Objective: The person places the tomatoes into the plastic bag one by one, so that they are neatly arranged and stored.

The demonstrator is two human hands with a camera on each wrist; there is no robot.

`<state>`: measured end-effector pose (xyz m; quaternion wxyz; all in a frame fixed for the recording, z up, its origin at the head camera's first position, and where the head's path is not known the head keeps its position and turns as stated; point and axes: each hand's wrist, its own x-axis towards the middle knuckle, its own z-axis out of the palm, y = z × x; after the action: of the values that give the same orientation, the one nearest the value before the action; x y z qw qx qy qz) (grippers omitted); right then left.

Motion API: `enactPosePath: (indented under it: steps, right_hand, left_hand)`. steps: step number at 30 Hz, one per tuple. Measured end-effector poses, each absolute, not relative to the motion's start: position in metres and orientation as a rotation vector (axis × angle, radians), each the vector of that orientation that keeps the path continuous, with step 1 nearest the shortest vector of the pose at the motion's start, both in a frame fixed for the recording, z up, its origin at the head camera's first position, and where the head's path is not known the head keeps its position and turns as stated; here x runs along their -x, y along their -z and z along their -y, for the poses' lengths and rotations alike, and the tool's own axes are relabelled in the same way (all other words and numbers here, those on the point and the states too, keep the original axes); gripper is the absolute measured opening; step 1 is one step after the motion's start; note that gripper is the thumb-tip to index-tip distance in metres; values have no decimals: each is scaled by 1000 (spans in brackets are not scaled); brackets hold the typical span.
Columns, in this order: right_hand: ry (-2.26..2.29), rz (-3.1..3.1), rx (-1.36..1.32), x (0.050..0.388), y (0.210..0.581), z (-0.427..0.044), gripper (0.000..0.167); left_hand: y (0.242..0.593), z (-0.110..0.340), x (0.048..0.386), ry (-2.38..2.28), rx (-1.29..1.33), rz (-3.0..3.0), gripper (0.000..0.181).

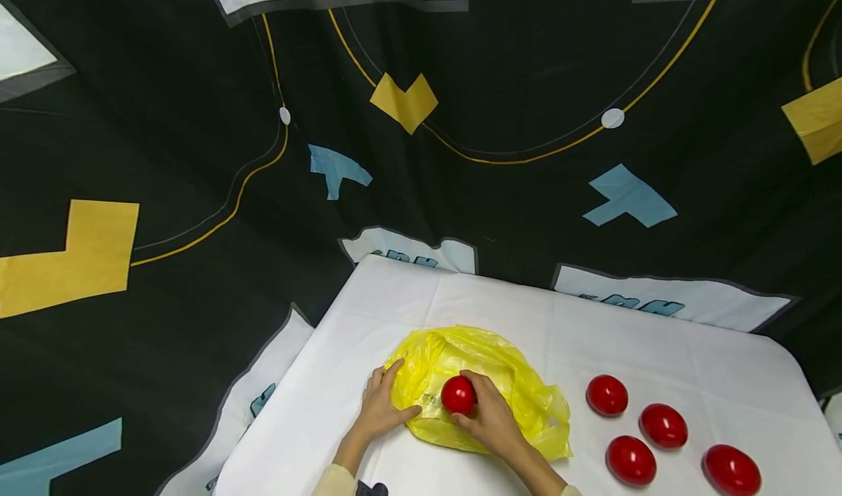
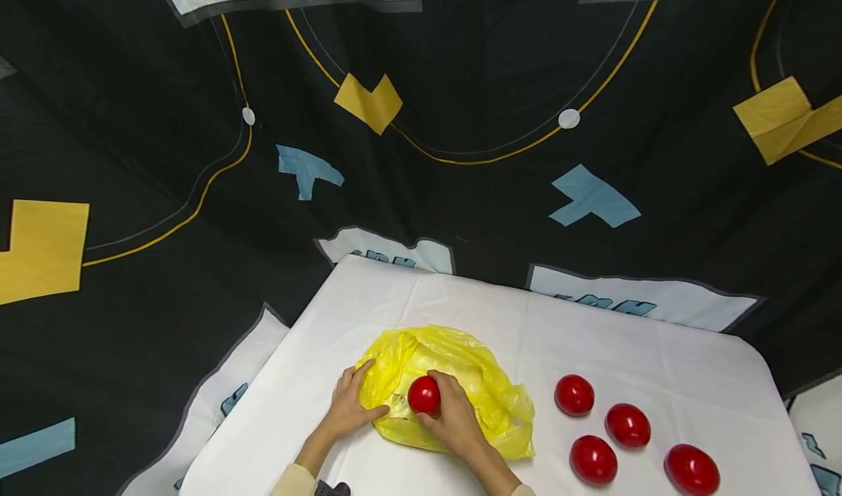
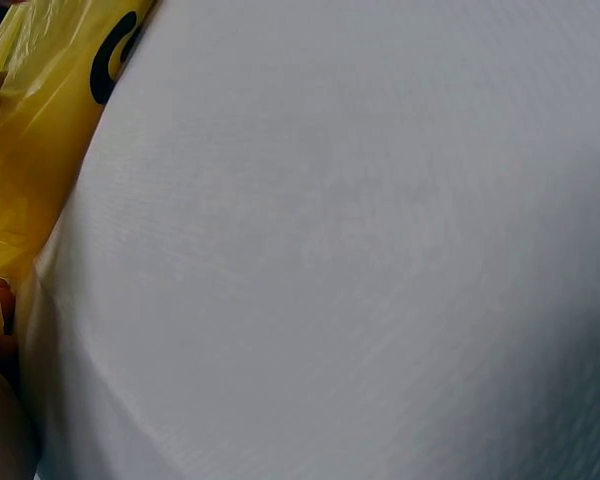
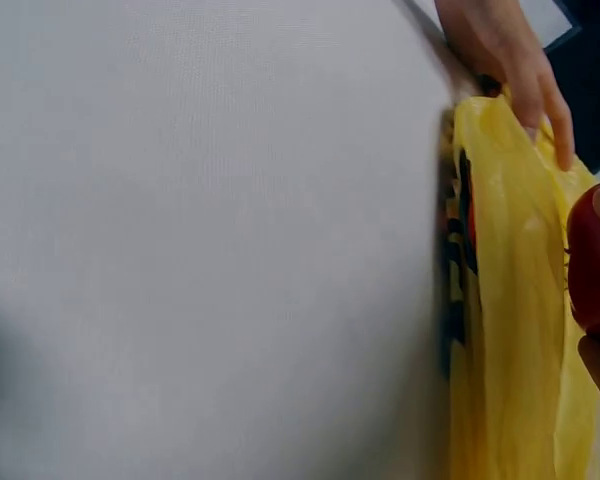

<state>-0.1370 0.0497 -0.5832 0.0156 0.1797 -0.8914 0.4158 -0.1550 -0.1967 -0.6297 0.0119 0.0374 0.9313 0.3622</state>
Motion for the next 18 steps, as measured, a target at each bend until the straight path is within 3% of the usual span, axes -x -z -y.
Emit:
enactPosePath:
  steps: [18]
  right_hand:
    - [-1263, 2820, -593, 143, 600, -25, 68]
  left_hand:
    - [633, 197, 154, -1074, -101, -2927, 100]
